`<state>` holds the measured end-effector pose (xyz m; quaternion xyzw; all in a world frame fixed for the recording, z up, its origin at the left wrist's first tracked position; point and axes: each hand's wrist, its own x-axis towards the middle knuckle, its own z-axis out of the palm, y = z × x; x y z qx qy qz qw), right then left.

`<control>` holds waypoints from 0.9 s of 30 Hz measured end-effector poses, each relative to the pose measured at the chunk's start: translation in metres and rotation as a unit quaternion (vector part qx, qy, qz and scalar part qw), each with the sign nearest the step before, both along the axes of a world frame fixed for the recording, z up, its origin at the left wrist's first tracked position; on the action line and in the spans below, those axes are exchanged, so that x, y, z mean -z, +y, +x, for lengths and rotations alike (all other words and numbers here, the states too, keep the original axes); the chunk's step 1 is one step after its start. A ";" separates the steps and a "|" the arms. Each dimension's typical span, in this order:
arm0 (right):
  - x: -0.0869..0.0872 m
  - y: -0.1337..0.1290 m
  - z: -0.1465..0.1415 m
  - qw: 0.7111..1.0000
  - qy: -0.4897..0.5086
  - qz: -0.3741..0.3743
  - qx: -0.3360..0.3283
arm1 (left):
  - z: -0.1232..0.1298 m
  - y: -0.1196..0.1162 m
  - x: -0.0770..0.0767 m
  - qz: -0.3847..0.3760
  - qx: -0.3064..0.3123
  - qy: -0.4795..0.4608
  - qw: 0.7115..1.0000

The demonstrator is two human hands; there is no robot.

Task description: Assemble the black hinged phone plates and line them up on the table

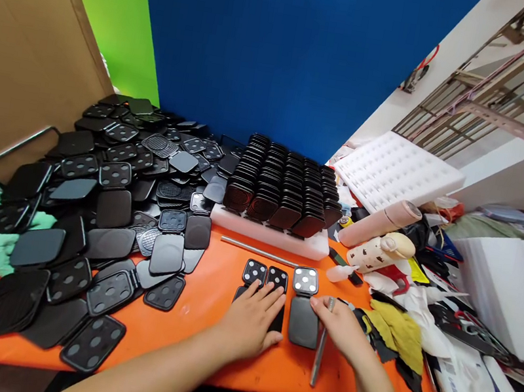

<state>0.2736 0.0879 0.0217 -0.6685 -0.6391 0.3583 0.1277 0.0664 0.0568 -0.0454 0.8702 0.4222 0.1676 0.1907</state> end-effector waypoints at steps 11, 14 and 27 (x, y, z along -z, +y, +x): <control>-0.014 -0.033 -0.002 0.976 0.197 -0.083 0.039 | 0.002 -0.004 0.002 -0.005 -0.035 0.002 0.999; -0.016 -0.038 0.002 0.963 0.227 -0.122 0.081 | 0.003 -0.005 0.003 -0.009 -0.043 0.003 0.999; -0.012 -0.002 -0.016 0.986 0.145 -0.066 -0.057 | -0.011 -0.008 -0.006 -0.015 -0.051 0.009 0.999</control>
